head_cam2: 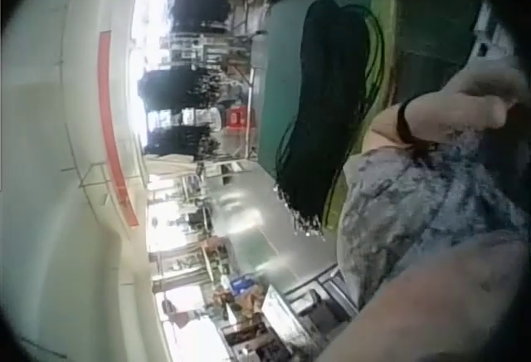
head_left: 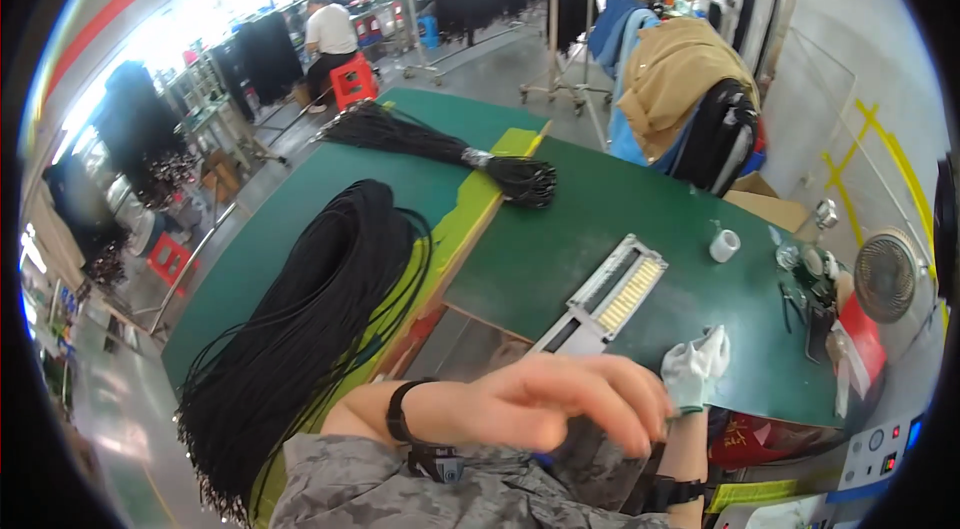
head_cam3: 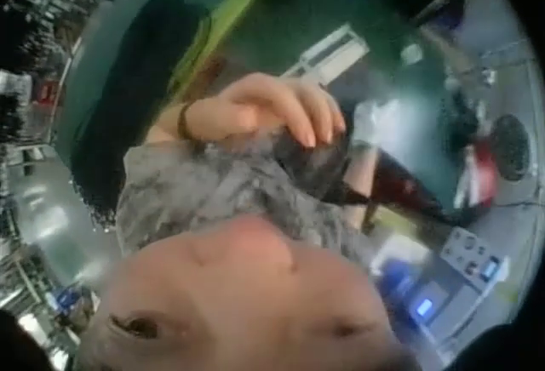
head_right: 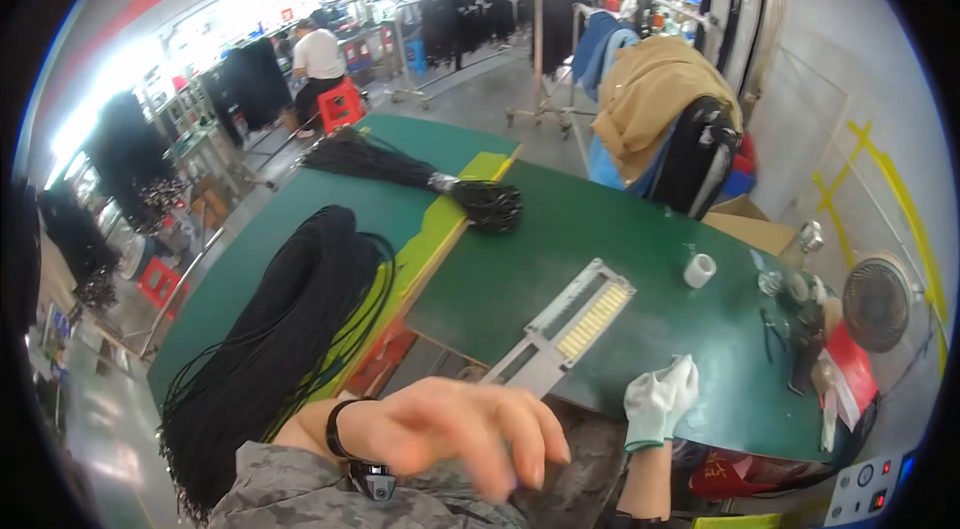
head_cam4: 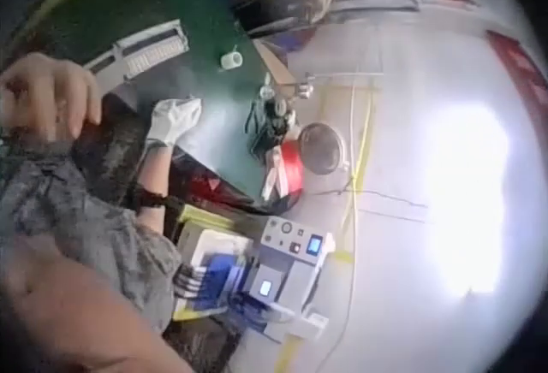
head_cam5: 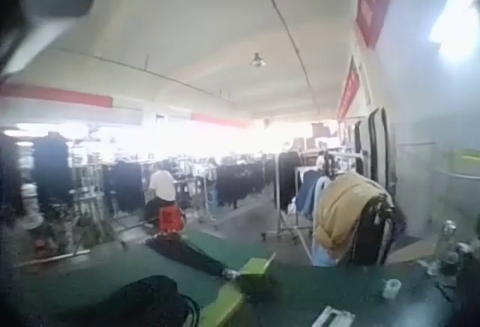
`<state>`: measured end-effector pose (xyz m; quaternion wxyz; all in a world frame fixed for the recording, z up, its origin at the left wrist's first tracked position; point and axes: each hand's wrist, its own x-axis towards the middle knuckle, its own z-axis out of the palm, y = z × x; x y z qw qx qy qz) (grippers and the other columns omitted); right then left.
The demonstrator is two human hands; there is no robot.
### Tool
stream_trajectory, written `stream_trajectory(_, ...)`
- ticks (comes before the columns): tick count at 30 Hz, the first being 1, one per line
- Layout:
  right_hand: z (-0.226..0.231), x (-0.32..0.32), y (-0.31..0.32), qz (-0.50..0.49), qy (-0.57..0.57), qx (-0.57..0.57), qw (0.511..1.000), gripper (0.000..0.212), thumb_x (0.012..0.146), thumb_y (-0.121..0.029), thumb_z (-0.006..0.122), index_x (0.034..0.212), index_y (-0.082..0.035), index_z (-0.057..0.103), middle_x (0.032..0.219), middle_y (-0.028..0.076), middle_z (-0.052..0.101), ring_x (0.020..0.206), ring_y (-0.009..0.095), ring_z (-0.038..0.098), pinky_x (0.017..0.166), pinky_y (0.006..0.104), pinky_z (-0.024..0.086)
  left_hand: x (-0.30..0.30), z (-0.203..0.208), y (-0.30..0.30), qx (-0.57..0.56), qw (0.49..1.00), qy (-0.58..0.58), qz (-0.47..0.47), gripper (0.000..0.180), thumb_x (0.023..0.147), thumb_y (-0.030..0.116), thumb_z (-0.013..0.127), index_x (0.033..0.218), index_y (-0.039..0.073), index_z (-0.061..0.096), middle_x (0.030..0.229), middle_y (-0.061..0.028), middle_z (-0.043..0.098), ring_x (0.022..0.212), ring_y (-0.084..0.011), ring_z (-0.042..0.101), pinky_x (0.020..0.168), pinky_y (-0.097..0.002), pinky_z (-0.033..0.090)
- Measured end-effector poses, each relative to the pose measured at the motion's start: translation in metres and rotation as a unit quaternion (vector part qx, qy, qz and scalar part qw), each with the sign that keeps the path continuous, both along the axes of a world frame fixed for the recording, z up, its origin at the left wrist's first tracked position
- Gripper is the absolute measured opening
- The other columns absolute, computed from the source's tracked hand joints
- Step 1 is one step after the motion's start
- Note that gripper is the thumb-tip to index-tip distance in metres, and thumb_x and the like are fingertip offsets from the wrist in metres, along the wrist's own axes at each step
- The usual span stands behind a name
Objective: Assembling electronic cables by manually inserting wires into a connector block at a production workbench.
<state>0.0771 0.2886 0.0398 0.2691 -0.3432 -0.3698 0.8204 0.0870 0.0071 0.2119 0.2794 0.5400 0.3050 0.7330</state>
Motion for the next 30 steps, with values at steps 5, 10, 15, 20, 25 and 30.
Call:
stream_trajectory(5,-0.057,0.0,0.037,0.086,0.089,0.187,0.975,0.024,0.101,-0.021,0.044,0.081,-0.009,0.049,0.068,-0.004,0.041,0.053,0.006,0.037,0.045,0.0197,0.032,0.024,0.063,0.021,0.188,0.974,-0.112,-0.065,0.043,0.095,0.042,0.053,0.101,0.002,0.067,0.129,-0.0264,0.048,0.114,-0.0344,0.049,0.096,-0.0477,0.041)
stream_trajectory(10,-0.062,-0.006,0.034,0.077,0.056,0.269,0.958,0.025,0.101,-0.017,0.044,0.079,-0.008,0.049,0.068,-0.005,0.041,0.054,0.004,0.037,0.045,0.0209,0.031,0.015,0.047,0.017,0.175,0.959,-0.059,-0.216,0.059,0.095,0.057,0.044,0.117,0.006,0.064,0.15,-0.0267,0.023,0.135,-0.0398,0.025,0.109,-0.0561,0.02)
stream_trajectory(15,-0.05,0.004,0.027,0.117,0.066,0.144,0.98,0.024,0.101,-0.019,0.045,0.081,-0.008,0.049,0.066,-0.005,0.041,0.05,0.004,0.036,0.043,0.0212,0.032,0.045,0.053,0.007,0.141,0.907,-0.295,-0.264,0.053,0.095,0.053,0.045,0.121,0.012,0.064,0.153,-0.0247,0.021,0.142,-0.0414,0.018,0.11,-0.0555,0.02)
stream_trajectory(20,-0.064,0.003,0.038,0.078,0.056,0.152,0.984,0.024,0.101,-0.028,0.043,0.085,-0.012,0.051,0.059,-0.002,0.042,0.038,0.011,0.038,0.034,0.0259,0.033,0.043,0.062,0.009,0.2,0.868,-0.3,-0.341,0.046,0.095,0.048,0.046,0.121,0.015,0.066,0.156,-0.0213,0.018,0.145,-0.0406,0.014,0.113,-0.056,0.015)
stream_trajectory(25,-0.087,-0.006,0.049,0.068,0.049,0.206,0.975,0.024,0.101,-0.031,0.043,0.086,-0.014,0.051,0.056,-0.002,0.043,0.034,0.013,0.04,0.03,0.0276,0.034,0.039,0.054,0.021,0.287,0.884,-0.242,-0.279,0.04,0.095,0.044,0.049,0.116,0.016,0.069,0.154,-0.0217,0.025,0.142,-0.044,0.019,0.113,-0.0535,0.017)
stream_trajectory(30,-0.042,0.001,0.019,0.081,-0.005,0.171,0.982,0.026,0.102,-0.025,0.043,0.084,-0.008,0.051,0.062,-0.003,0.04,0.045,0.007,0.038,0.038,0.0234,0.034,0.003,0.058,-0.013,0.202,0.96,0.142,0.133,0.025,0.098,0.024,0.051,0.108,0.017,0.073,0.142,-0.0261,0.043,0.134,-0.0427,0.031,0.109,-0.0519,0.023)
